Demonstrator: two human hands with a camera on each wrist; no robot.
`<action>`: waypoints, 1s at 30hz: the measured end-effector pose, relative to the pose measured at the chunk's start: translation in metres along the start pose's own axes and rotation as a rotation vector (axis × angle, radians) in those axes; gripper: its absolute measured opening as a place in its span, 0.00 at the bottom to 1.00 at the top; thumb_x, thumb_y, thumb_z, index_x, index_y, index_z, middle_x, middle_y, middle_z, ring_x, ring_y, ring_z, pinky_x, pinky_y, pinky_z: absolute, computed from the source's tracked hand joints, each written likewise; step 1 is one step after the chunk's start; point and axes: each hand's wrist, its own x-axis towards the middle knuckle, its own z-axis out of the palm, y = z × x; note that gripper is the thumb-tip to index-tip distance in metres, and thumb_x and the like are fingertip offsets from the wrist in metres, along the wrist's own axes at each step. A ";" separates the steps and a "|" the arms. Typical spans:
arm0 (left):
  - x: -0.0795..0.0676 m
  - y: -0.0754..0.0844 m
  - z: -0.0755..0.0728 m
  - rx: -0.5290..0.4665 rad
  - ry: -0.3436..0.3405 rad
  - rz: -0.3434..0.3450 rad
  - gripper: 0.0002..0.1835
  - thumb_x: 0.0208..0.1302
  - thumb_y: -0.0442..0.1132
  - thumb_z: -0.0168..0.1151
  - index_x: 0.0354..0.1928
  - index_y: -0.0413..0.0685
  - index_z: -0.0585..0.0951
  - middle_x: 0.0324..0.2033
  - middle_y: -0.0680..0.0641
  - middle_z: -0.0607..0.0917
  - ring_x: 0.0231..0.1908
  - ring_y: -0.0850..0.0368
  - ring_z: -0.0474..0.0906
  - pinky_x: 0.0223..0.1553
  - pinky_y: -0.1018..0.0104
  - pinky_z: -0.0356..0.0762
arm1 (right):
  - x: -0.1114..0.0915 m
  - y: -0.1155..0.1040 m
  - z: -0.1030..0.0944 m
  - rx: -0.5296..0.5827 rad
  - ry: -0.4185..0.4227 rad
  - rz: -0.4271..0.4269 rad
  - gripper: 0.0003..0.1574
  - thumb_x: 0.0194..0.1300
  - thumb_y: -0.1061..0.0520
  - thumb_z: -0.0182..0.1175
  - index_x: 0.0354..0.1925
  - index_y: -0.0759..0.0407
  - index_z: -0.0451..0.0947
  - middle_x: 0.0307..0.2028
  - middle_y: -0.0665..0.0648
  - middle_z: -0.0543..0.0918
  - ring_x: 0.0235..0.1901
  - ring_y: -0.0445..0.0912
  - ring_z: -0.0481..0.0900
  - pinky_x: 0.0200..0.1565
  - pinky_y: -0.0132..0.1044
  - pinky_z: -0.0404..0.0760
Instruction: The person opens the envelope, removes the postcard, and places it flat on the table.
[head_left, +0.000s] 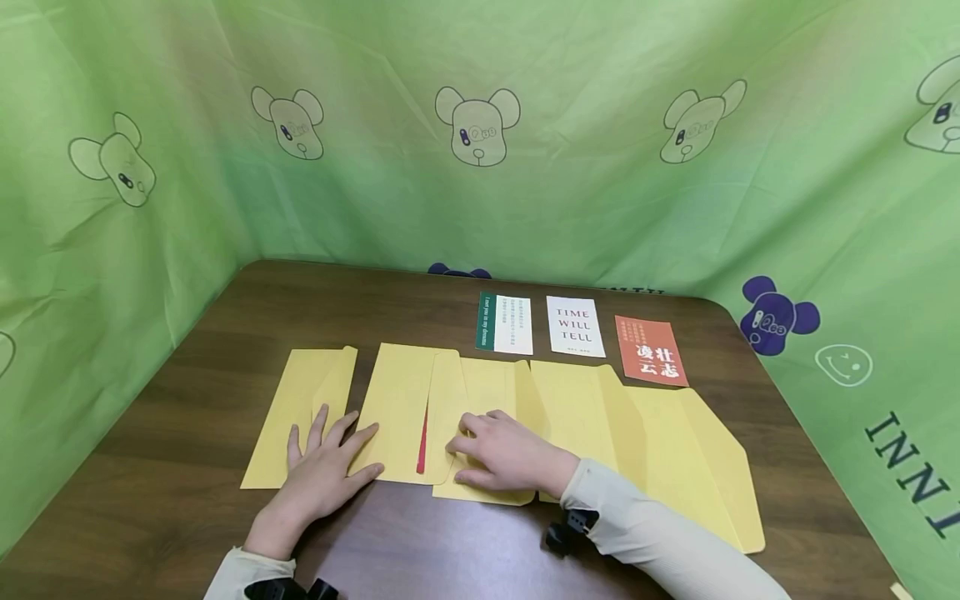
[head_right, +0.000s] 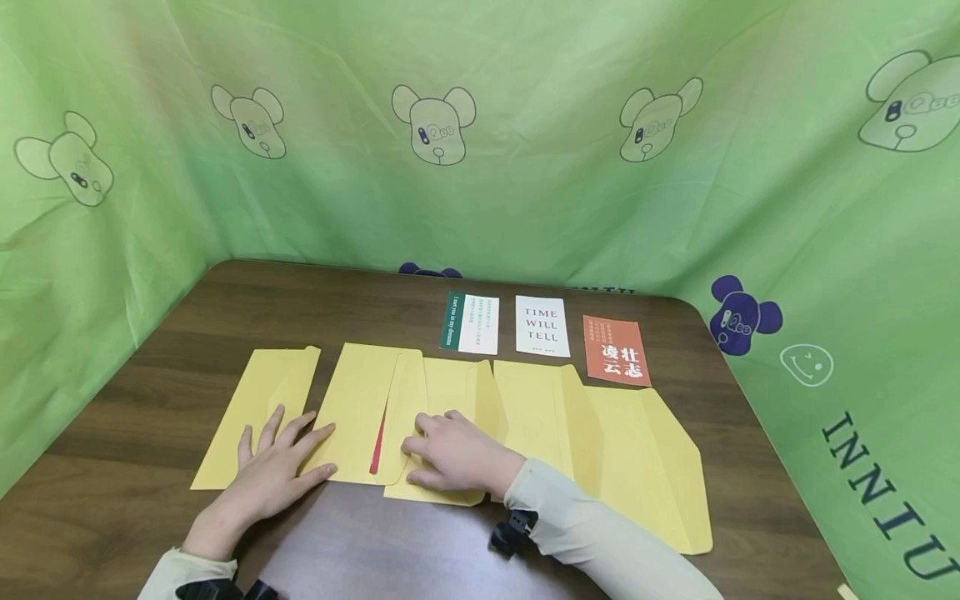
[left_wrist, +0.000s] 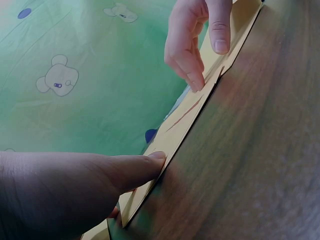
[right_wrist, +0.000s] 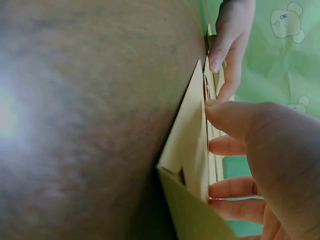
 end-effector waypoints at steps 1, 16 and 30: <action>0.000 0.000 0.000 -0.001 -0.002 0.000 0.31 0.65 0.59 0.62 0.66 0.54 0.76 0.69 0.41 0.67 0.73 0.29 0.43 0.61 0.22 0.33 | 0.001 0.000 0.000 -0.011 -0.004 -0.001 0.24 0.69 0.38 0.58 0.55 0.48 0.79 0.42 0.51 0.75 0.37 0.44 0.76 0.53 0.45 0.74; 0.000 0.000 0.001 0.007 0.006 -0.001 0.31 0.65 0.58 0.62 0.66 0.53 0.76 0.69 0.40 0.67 0.73 0.29 0.43 0.61 0.23 0.33 | 0.011 -0.009 -0.004 -0.143 -0.100 -0.008 0.34 0.69 0.30 0.52 0.71 0.28 0.66 0.39 0.52 0.72 0.39 0.46 0.70 0.48 0.43 0.72; 0.002 -0.003 0.004 -0.001 0.015 0.000 0.30 0.65 0.56 0.63 0.66 0.52 0.76 0.69 0.40 0.67 0.73 0.30 0.41 0.62 0.24 0.31 | 0.014 -0.016 -0.008 -0.137 -0.140 0.026 0.33 0.69 0.30 0.53 0.69 0.30 0.69 0.39 0.52 0.69 0.37 0.44 0.68 0.38 0.38 0.72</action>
